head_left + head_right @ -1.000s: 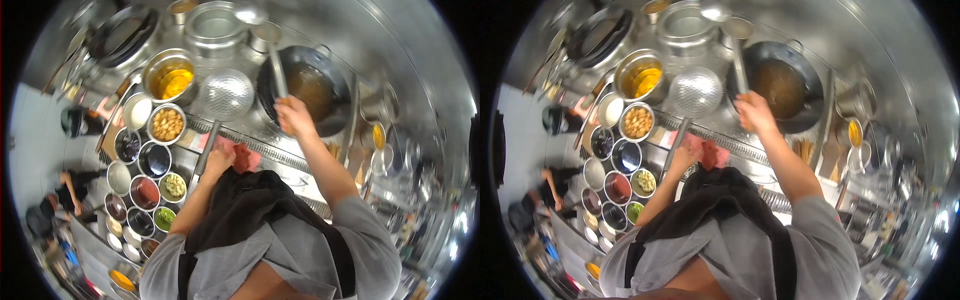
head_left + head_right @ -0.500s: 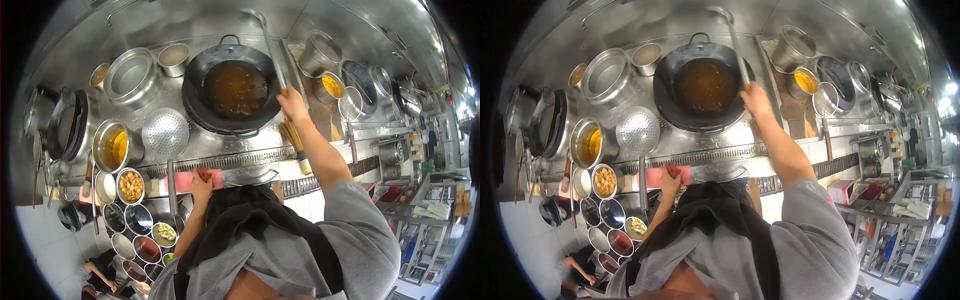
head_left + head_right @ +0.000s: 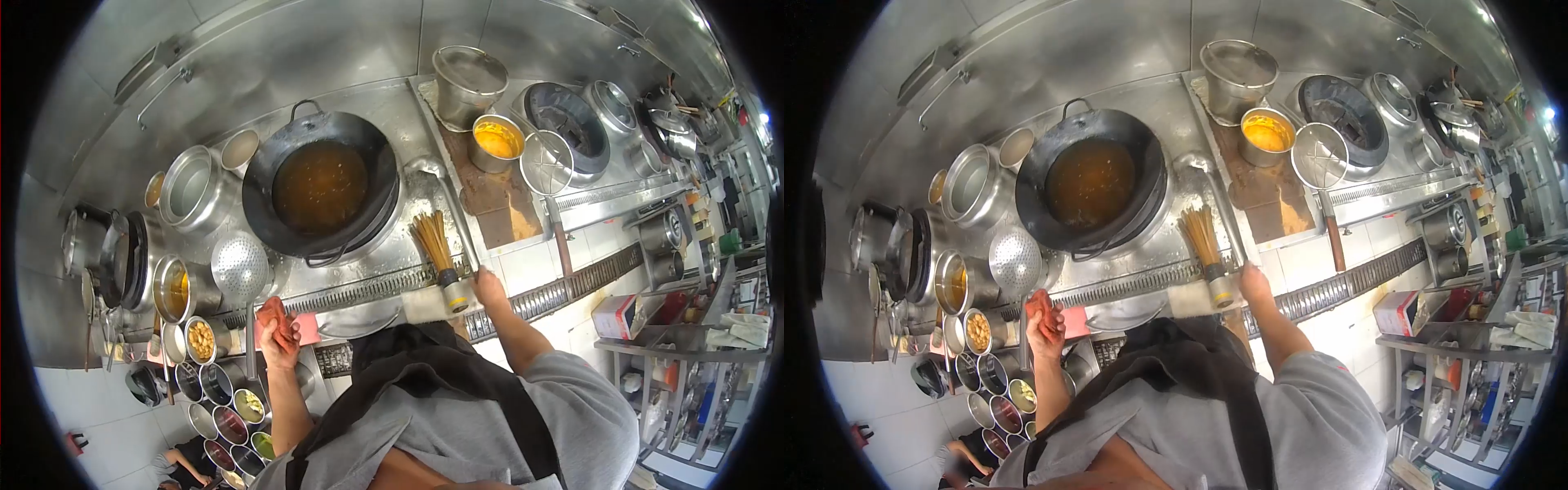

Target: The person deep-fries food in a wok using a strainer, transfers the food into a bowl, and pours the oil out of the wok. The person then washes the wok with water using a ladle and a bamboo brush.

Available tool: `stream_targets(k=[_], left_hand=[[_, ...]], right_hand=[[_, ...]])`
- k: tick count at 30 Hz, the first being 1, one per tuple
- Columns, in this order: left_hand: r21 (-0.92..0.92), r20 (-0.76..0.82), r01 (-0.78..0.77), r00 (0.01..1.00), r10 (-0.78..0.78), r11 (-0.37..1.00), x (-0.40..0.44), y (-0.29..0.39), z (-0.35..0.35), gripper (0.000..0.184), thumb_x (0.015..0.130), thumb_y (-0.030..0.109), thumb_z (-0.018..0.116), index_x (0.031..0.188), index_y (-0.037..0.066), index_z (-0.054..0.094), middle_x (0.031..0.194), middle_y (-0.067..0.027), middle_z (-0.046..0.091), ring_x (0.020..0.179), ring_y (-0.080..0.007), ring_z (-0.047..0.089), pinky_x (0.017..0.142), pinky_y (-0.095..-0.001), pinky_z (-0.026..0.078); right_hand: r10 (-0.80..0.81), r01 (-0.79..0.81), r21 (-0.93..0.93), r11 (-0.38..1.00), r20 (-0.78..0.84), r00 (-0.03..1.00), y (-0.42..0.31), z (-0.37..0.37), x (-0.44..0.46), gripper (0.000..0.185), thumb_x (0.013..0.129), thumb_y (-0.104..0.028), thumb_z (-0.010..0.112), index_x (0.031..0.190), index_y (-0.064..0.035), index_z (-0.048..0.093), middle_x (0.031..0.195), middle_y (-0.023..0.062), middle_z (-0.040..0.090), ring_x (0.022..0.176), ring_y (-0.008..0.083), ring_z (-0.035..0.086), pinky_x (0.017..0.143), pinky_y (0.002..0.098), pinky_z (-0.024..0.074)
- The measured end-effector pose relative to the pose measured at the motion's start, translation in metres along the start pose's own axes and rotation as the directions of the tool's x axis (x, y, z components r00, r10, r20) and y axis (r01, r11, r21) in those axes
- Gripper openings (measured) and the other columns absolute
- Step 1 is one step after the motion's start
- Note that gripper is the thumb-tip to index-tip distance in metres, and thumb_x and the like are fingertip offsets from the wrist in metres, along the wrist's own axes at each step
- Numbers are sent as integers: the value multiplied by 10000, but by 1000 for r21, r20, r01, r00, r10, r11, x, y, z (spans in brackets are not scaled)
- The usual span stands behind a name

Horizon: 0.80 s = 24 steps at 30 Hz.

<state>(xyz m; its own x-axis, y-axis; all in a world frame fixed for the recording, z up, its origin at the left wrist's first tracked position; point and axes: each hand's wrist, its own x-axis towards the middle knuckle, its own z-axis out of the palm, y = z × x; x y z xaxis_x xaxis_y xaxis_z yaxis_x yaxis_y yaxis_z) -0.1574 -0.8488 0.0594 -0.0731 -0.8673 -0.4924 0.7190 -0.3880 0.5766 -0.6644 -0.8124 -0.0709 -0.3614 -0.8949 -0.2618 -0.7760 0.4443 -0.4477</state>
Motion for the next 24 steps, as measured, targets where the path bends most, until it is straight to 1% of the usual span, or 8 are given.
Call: stream_targets(k=[3, 6, 7, 8, 11, 12, 19, 24], left_hand=[[91, -33, -35, 999, 38, 995, -8, -28, 22, 457, 794, 236, 666, 1185, 79, 488, 913, -78, 601, 665, -193, 587, 537, -270, 482], [190, -77, -52, 995, 68, 980, -17, -51, 38, 420, 805, 230, 651, 1161, 66, 501, 910, -72, 601, 677, -173, 583, 539, -264, 474], [194, -78, -59, 994, 75, 979, -20, -57, 49, 386, 807, 226, 646, 1130, 62, 513, 900, -60, 596, 685, -150, 573, 545, -247, 464], [195, -83, -63, 993, 81, 979, -22, -59, 57, 386, 807, 226, 646, 1130, 62, 513, 900, -60, 596, 685, -150, 573, 545, -247, 464], [217, -114, -50, 991, 76, 975, -24, -63, 66, 351, 810, 214, 632, 1110, 73, 517, 889, -49, 589, 677, -132, 557, 541, -221, 446], [224, -122, -59, 989, 88, 973, -24, -62, 67, 353, 807, 207, 631, 1113, 72, 518, 889, -55, 589, 675, -133, 560, 544, -226, 454], [255, -164, -129, 971, 174, 958, -17, -58, 58, 295, 814, 136, 604, 1081, 43, 521, 818, -66, 580, 651, -139, 551, 581, -250, 466], [338, -206, -191, 940, 271, 922, -9, -48, 69, 195, 844, 144, 594, 998, 39, 538, 705, -61, 546, 588, -148, 521, 552, -260, 457]], right_hand=[[-289, 304, 17, 952, -272, 918, -26, -51, 16, 267, 801, -181, 655, 976, 6, 582, 965, 246, 598, 914, 409, 581, 804, 458, 475], [-463, 611, -66, 789, -718, 520, -93, -187, 63, 247, 796, -72, 647, 1031, -12, 602, 940, 193, 588, 881, 370, 564, 773, 427, 463], [-353, 543, 6, 840, -755, 553, -104, -221, 76, 254, 792, -69, 651, 1038, -24, 604, 984, 183, 595, 937, 354, 563, 805, 426, 454], [-430, 529, -204, 824, -832, 350, -113, -256, 96, 252, 794, -76, 647, 1038, -27, 604, 996, 168, 601, 954, 343, 565, 818, 420, 449], [-607, 284, -543, 791, -638, 473, -71, -284, 182, 244, 822, -158, 539, 995, -23, 645, 1025, 178, 625, 998, 353, 592, 851, 437, 468], [-354, 160, -437, 885, -410, 841, -65, -297, 193, 238, 825, -154, 475, 872, -31, 673, 975, 173, 647, 930, 345, 633, 785, 442, 512], [-310, 25, -522, 853, -467, 828, -17, -336, 216, 257, 886, -209, 441, 974, -157, 677, 883, 173, 659, 838, 352, 649, 740, 477, 515], [-378, 175, -450, 876, -413, 829, -7, -343, 208, 307, 861, -246, 509, 1127, -161, 638, 948, 201, 632, 918, 376, 605, 790, 460, 481]])
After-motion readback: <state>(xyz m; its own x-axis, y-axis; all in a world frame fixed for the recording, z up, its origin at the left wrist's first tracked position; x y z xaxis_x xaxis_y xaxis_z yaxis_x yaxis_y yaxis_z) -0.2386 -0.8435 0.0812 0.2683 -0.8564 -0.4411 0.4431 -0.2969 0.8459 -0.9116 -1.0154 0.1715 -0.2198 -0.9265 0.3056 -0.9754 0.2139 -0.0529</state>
